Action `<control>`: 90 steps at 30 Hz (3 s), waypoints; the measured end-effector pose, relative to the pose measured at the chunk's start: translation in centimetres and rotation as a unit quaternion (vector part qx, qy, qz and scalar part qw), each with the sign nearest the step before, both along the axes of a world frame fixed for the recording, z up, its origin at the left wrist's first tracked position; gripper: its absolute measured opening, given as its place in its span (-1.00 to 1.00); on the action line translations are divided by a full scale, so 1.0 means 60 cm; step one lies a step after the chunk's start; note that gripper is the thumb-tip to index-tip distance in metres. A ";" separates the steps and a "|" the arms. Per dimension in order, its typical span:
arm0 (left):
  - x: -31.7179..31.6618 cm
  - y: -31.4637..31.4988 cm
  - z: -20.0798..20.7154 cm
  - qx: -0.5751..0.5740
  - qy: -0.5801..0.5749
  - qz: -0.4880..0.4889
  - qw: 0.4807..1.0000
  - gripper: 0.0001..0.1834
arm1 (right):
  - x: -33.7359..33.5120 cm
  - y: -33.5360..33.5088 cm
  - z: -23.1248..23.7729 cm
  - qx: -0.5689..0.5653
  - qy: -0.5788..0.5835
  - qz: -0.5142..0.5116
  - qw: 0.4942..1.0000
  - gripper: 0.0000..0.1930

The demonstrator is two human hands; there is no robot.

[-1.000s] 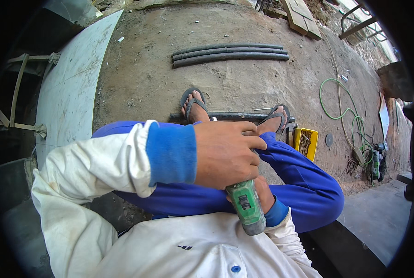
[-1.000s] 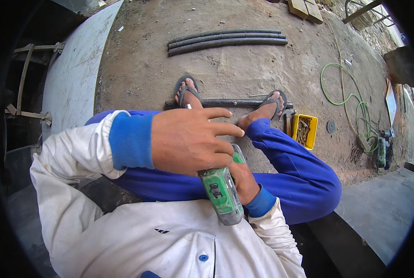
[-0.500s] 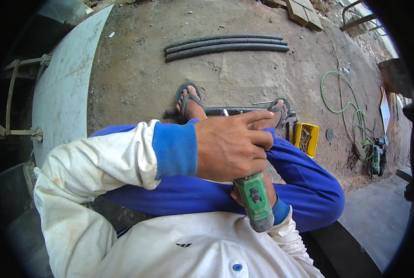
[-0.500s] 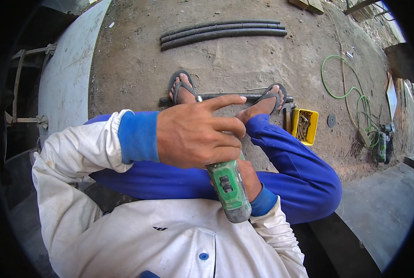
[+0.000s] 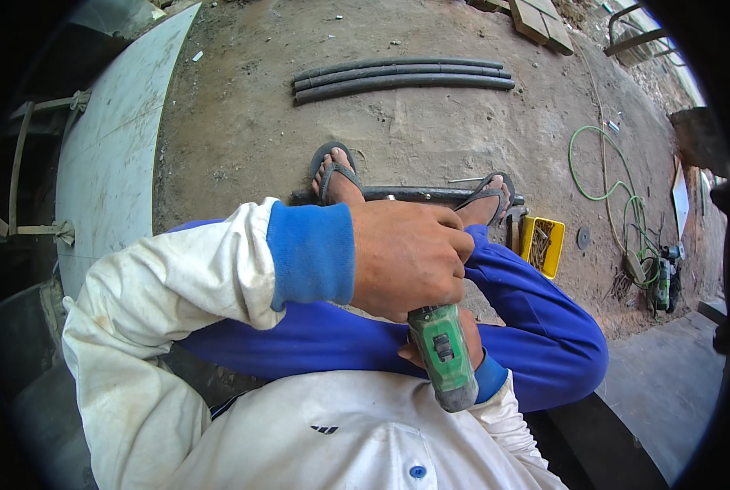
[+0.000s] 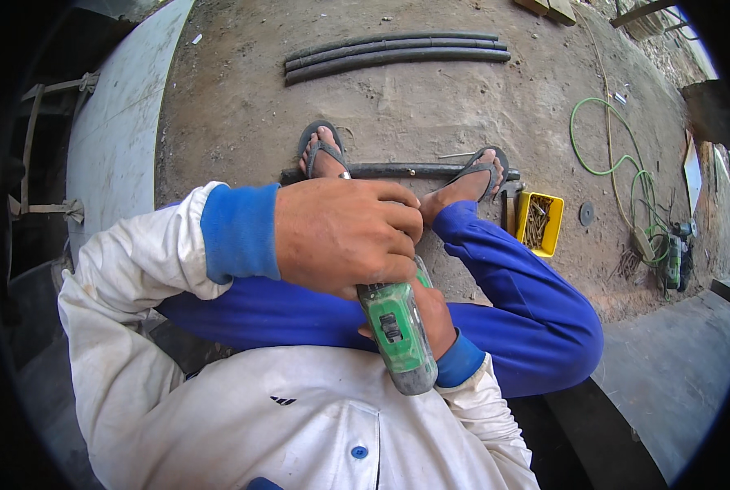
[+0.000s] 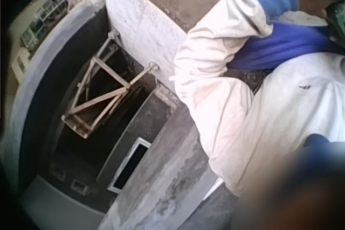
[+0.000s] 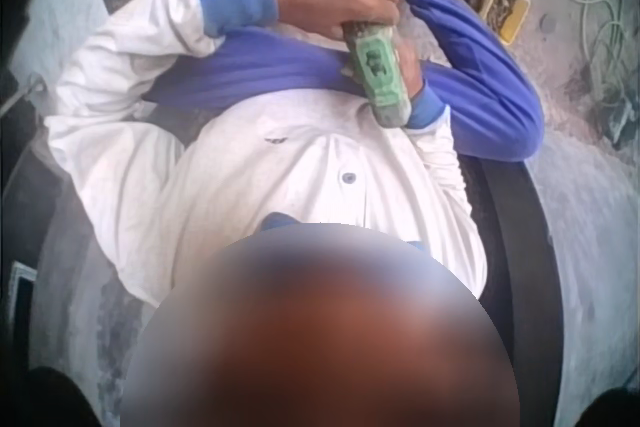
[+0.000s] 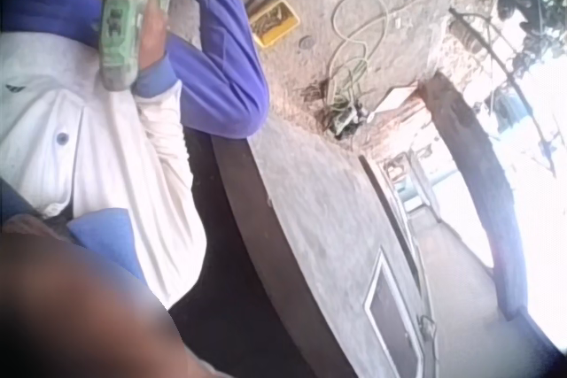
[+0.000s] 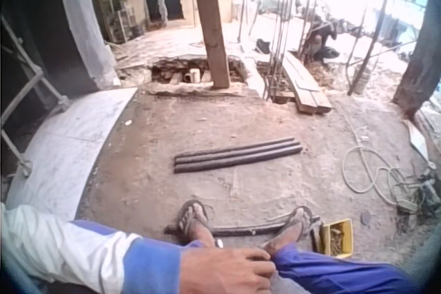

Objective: The person sits on the ground and uses a cordless drill to make holes in several metal rods. They pick up a rod, position it, drill a hole, and then move on to the next rod, repeating the process.

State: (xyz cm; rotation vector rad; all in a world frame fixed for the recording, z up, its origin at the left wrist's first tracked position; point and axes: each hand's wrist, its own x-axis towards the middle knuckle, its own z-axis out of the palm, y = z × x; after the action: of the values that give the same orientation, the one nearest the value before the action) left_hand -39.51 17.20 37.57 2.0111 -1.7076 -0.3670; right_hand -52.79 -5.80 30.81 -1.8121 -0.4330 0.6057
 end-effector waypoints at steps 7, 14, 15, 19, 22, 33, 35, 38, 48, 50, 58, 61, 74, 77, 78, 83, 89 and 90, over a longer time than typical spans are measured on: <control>-0.004 -0.005 -0.001 -0.021 0.011 0.019 1.000 -0.59 | -0.004 0.002 -0.004 -0.023 -0.017 -0.026 0.999 -0.54; 0.009 0.009 -0.007 -0.037 -0.051 0.057 0.996 -0.66 | -0.010 0.004 -0.011 -0.036 -0.043 -0.070 0.996 -0.67; 0.015 0.014 -0.007 -0.036 -0.073 0.064 0.995 -0.69 | -0.010 0.004 -0.011 -0.032 -0.034 -0.065 0.997 -0.66; 0.030 0.033 -0.001 0.071 -0.065 0.074 0.993 -0.75 | -0.006 -0.001 -0.009 -0.013 0.003 -0.058 0.998 -0.63; 0.028 0.030 0.008 0.147 -0.026 0.078 0.986 -0.75 | -0.001 -0.003 -0.007 -0.011 -0.044 -0.037 0.998 -0.68; 0.125 0.098 -0.013 -0.092 -0.060 0.265 0.958 -0.59 | 0.113 -0.081 0.105 -0.122 -0.146 -0.008 0.982 -0.38; 0.158 0.097 -0.057 0.005 0.163 0.351 0.922 -0.67 | 0.161 -0.108 0.116 -0.189 -0.179 0.038 0.965 -0.38; 0.201 0.071 -0.154 0.178 0.244 0.302 0.904 -0.68 | 0.196 -0.120 0.108 -0.293 -0.236 0.123 0.918 -0.38; 0.046 -0.091 -0.487 0.048 0.719 0.605 0.339 -0.46 | 0.183 -0.104 -0.015 -0.462 -0.189 0.262 0.826 -0.70; -0.029 -0.137 -0.508 -0.098 0.781 0.609 0.101 -0.41 | 0.177 -0.102 -0.035 -0.478 -0.180 0.266 0.817 -0.62; -0.120 -0.227 -0.399 -0.340 0.802 0.490 -0.008 -0.44 | 0.193 -0.088 -0.055 -0.470 -0.186 0.236 0.830 -0.83; -0.104 -0.219 -0.362 -0.331 0.804 0.494 -0.002 -0.55 | 0.201 -0.083 -0.061 -0.467 -0.177 0.233 0.834 -0.83; -0.098 -0.212 -0.365 -0.324 0.784 0.525 0.070 -0.54 | 0.202 -0.063 -0.063 -0.486 -0.196 0.220 0.823 -0.85; -0.090 -0.211 -0.367 -0.317 0.788 0.523 0.076 -0.53 | 0.218 -0.063 -0.058 -0.478 -0.165 0.237 0.829 -0.84; -0.087 -0.210 -0.368 -0.303 0.793 0.523 0.071 -0.53 | 0.223 -0.063 -0.055 -0.478 -0.156 0.244 0.829 -0.83; -0.092 -0.208 -0.376 -0.322 0.806 0.493 0.059 -0.51 | 0.230 -0.060 -0.043 -0.469 -0.172 0.256 0.828 -0.80; -0.111 -0.214 -0.391 -0.333 0.796 0.498 0.087 -0.45 | 0.207 -0.051 -0.060 -0.515 -0.176 0.259 0.798 -0.80; -0.110 -0.215 -0.394 -0.334 0.791 0.500 0.113 -0.44 | 0.205 -0.048 -0.062 -0.518 -0.187 0.254 0.795 -0.80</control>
State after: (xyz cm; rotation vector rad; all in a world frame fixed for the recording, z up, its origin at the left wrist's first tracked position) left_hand -46.13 4.30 13.90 0.4444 0.9313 -0.5688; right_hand -40.51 -8.70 27.06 -2.9305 -1.0155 0.9674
